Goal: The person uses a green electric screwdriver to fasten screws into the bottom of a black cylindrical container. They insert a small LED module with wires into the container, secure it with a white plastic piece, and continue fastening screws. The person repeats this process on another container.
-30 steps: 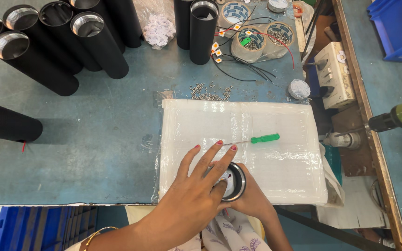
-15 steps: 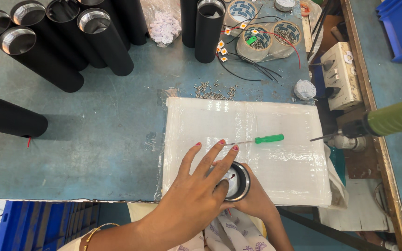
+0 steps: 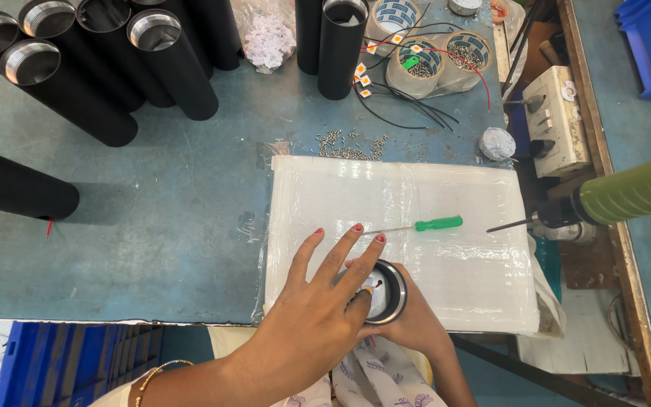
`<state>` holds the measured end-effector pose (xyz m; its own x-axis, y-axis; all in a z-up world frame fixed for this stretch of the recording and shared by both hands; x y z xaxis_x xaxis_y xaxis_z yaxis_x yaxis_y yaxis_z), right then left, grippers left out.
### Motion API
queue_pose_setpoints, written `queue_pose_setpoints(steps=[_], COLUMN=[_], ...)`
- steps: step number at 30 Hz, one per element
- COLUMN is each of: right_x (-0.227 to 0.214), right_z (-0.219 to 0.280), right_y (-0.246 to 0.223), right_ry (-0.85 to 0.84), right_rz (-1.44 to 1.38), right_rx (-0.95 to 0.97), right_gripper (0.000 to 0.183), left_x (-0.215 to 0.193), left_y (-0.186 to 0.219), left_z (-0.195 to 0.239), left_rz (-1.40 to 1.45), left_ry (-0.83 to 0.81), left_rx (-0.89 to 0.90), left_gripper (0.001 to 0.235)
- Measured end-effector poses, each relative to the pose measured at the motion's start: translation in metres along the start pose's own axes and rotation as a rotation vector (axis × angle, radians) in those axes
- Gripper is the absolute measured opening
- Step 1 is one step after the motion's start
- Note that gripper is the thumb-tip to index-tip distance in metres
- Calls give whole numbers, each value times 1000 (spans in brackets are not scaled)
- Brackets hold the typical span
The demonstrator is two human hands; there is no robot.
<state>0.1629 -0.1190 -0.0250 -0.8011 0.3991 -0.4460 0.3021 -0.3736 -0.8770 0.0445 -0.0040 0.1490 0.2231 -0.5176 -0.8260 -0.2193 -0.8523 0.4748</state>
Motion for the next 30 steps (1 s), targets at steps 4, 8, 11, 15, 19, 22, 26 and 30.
queue_pose_setpoints(steps=[4,8,11,15,19,22,26,30], right_x=[0,0,0,1,1,0,0,-2], right_z=[-1,0,0,1,1,1,1,0], right_y=[0,-1,-1,0,2,2,-1,-1], right_ry=[-3,-6,-10,-10,-7,-7,-12,-25], right_rz=[11,-20,-33,-51,-34,-21,5,44], right_rx=[12,27,36,37,41,33,-21,-8], right_gripper=[116,115,114,113,113,112,110,110], left_x=[1,2,1,1,0,1,2,3], left_y=[-1,-1,-1,-2,-2,-3,-2,-2], left_z=[0,0,1,0,-1,0,0,0], left_rz=[1,-4,2,14,17,4,-31,-31], left_ry=[-5,1,10,-5,-11,-26,-9,-3], left_rx=[3,5,7,2,22,16,23,29], left_gripper=[45,46,46,43,42,42,41,42])
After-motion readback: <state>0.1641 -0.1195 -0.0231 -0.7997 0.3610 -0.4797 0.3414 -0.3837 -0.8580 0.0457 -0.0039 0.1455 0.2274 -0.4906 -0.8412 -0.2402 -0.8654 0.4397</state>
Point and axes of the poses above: each hand's wrist, its own z-axis away from the middle knuckle, its own x-axis out of the palm, y = z × x, the point moved 6 cm from there along -z, towards the middle knuckle, and after that the axes turned 7 degrees about z, right-handed, at the moved point
